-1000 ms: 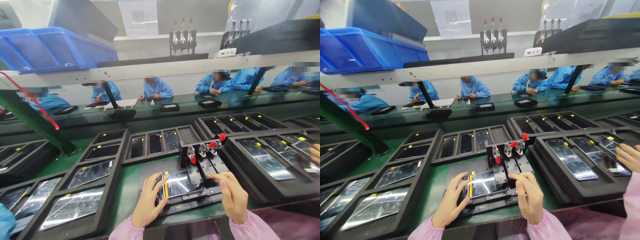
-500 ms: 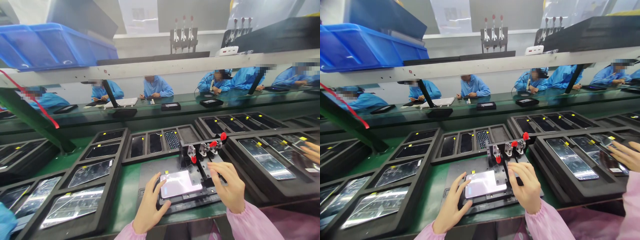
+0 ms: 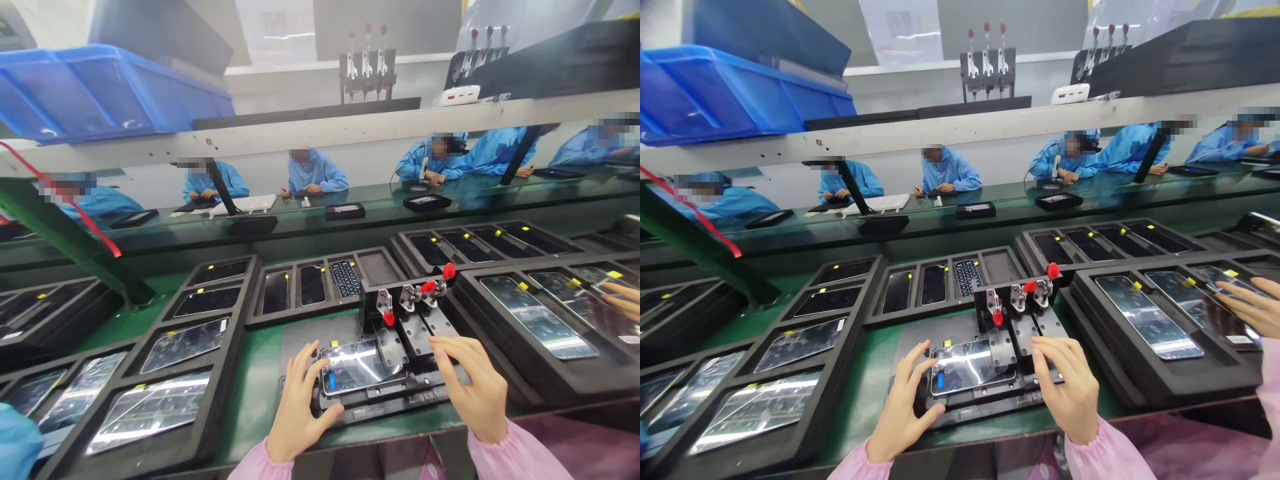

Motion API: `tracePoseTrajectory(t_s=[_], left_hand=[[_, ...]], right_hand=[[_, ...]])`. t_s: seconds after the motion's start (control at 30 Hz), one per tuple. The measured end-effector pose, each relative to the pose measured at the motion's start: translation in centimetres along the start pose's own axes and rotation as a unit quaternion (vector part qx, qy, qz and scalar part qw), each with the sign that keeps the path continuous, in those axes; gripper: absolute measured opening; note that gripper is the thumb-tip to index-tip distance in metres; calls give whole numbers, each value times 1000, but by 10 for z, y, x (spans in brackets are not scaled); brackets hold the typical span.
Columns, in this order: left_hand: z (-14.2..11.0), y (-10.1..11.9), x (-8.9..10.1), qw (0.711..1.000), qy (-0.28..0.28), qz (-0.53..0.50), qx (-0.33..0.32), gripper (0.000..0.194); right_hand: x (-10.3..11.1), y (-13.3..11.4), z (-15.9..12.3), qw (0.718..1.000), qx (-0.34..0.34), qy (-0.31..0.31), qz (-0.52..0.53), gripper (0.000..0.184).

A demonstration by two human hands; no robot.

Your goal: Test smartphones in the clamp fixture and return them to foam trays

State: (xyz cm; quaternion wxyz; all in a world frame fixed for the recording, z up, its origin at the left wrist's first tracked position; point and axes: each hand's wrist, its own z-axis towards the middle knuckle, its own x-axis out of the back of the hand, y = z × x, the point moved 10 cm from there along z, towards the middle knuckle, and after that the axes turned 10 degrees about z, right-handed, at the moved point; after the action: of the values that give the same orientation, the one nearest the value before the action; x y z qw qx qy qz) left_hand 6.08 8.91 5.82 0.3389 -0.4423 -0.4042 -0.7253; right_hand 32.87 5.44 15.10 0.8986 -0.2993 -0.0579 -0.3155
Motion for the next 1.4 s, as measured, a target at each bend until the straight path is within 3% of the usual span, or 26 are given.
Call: tracePoseTrajectory(t_s=[0.4,0.53,0.87,1.03,1.23,1.4], left_hand=[[7,-10,-8,999,-30,35,27,60],[5,-14,-4,999,-2,18,35,74],[4,-17,-6,998,-18,-32,48,69],[-8,-29,-9,993,-4,-81,87,74],[-21,-53,-13,973,-2,-155,169,53],[-22,-62,-17,971,-10,-158,179,42]], right_hand=[[10,4,-10,1000,-11,9,-10,15],[12,5,-12,1000,-17,9,-7,16],[13,2,-8,1000,-13,13,-13,14],[14,3,-7,1000,-12,19,-15,16],[18,7,-10,999,-16,18,-30,17],[23,14,-15,998,-35,20,-39,15]])
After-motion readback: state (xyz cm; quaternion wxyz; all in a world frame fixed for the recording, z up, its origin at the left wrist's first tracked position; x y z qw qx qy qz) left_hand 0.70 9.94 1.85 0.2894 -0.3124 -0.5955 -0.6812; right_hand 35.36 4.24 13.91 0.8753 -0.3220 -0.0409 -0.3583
